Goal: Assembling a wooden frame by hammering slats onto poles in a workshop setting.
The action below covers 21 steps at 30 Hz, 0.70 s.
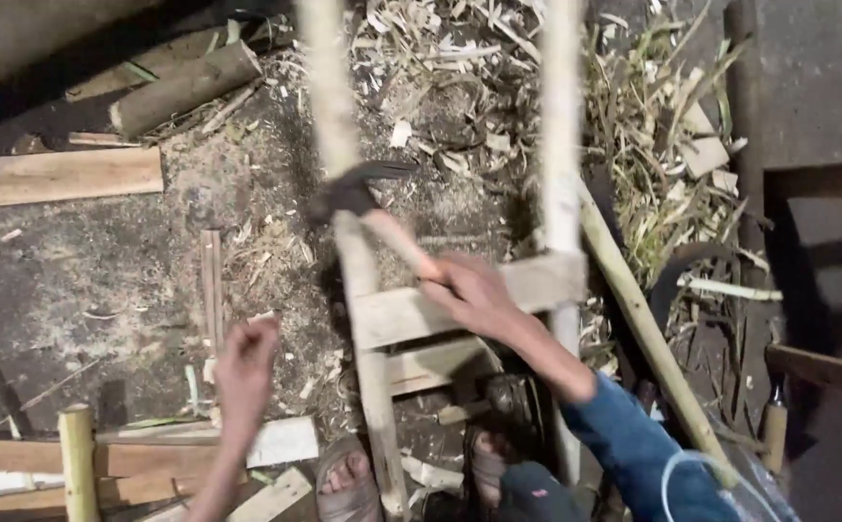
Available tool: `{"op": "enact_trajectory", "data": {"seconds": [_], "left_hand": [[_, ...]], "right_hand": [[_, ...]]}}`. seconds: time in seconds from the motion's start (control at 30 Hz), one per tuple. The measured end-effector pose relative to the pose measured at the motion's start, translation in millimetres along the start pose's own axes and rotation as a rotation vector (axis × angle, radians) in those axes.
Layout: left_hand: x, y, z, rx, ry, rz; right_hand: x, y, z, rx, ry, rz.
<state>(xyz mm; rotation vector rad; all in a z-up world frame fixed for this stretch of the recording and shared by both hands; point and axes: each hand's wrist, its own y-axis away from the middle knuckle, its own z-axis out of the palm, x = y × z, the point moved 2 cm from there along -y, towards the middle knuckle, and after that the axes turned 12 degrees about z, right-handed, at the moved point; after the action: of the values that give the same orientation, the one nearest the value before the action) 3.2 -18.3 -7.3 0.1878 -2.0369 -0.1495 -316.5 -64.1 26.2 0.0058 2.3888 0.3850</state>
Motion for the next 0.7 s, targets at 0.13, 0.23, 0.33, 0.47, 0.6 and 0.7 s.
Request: {"op": "enact_trajectory", "data": {"seconds": [0.13, 0.23, 0.33, 0.47, 0.6, 0.7], "left_hand": [[-48, 65, 27, 0.043, 0.310, 0.068], [-79, 94, 52, 0.060, 0.385, -0.167], [-77, 114, 76, 0.058, 0.443, -0.254], [-56, 123, 91, 0.096, 0.345, -0.222], [-49, 141, 96, 0.099, 0.301, -0.114], [-47, 163, 99, 0.074, 0.232, -0.189]], "right_hand": [[-24, -22, 54, -0.160, 0.031, -0.002], [-26, -23, 83, -0.262, 0.087, 0.088], [-19, -14, 87, -0.201, 0.087, 0.032], [-11, 19, 69, -0.087, -0.066, -0.155], [23, 113, 36, 0.010, -0.275, -0.077], [57, 186, 18, 0.210, -0.218, 0.108]]}}
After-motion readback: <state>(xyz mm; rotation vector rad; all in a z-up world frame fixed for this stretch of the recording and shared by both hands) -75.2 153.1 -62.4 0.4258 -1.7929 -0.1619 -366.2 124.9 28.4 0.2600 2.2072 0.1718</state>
